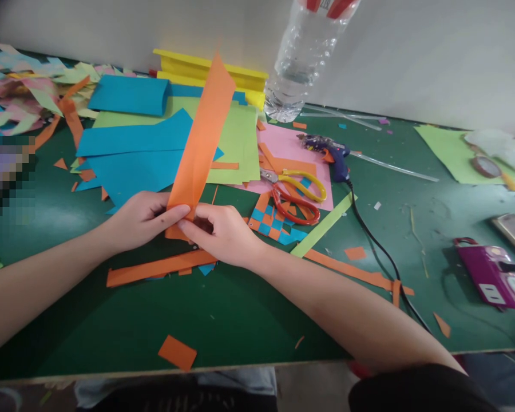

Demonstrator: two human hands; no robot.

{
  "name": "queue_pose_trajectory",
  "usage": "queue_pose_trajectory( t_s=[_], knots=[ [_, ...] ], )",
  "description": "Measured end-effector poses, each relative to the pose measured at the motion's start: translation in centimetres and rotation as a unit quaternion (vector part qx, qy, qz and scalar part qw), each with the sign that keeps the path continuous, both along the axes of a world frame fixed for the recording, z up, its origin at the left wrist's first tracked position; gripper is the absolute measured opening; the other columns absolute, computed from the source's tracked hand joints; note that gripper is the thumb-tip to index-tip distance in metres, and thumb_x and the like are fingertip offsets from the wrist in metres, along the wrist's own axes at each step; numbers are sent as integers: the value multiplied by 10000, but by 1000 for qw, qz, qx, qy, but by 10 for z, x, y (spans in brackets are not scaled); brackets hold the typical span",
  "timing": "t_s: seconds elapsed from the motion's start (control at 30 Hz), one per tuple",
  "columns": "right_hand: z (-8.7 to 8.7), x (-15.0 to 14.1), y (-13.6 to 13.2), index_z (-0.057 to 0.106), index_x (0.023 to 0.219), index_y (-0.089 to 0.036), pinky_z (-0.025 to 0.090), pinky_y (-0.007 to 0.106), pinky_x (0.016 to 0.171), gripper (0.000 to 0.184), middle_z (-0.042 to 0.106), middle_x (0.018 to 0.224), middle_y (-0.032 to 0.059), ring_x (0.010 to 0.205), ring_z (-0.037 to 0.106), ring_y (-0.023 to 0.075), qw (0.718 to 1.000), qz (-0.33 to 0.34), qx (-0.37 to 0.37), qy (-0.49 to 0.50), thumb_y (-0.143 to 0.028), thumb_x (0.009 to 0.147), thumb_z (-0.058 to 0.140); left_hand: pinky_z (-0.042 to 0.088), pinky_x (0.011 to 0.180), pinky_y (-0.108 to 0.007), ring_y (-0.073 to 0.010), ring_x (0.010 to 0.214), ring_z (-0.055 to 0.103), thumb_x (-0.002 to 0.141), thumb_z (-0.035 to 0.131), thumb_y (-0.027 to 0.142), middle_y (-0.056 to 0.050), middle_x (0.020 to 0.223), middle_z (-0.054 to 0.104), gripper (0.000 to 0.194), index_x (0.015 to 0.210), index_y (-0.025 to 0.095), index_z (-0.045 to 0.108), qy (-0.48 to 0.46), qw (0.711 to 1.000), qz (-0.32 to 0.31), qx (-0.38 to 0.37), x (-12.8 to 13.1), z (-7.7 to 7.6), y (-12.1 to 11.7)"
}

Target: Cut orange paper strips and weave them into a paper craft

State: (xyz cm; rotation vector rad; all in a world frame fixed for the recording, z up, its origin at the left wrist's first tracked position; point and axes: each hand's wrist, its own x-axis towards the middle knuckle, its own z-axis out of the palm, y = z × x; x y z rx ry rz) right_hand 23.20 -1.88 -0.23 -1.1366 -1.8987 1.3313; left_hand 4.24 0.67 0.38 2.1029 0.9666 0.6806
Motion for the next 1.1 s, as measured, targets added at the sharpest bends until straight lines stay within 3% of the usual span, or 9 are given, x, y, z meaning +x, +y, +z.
queue_pose_trajectory(
  t_s=[1.1],
  knots=[
    [4, -1, 0, 568, 742, -180, 408, 270, 533, 224, 561, 605, -22, 545, 529, 111, 1000, -3, 12, -12, -323, 913, 550, 259, 414, -197, -80, 448, 402, 956, 459, 435, 31, 518, 495, 431, 667, 147, 600, 5, 1000, 4, 2, -1, 1, -1]
  ],
)
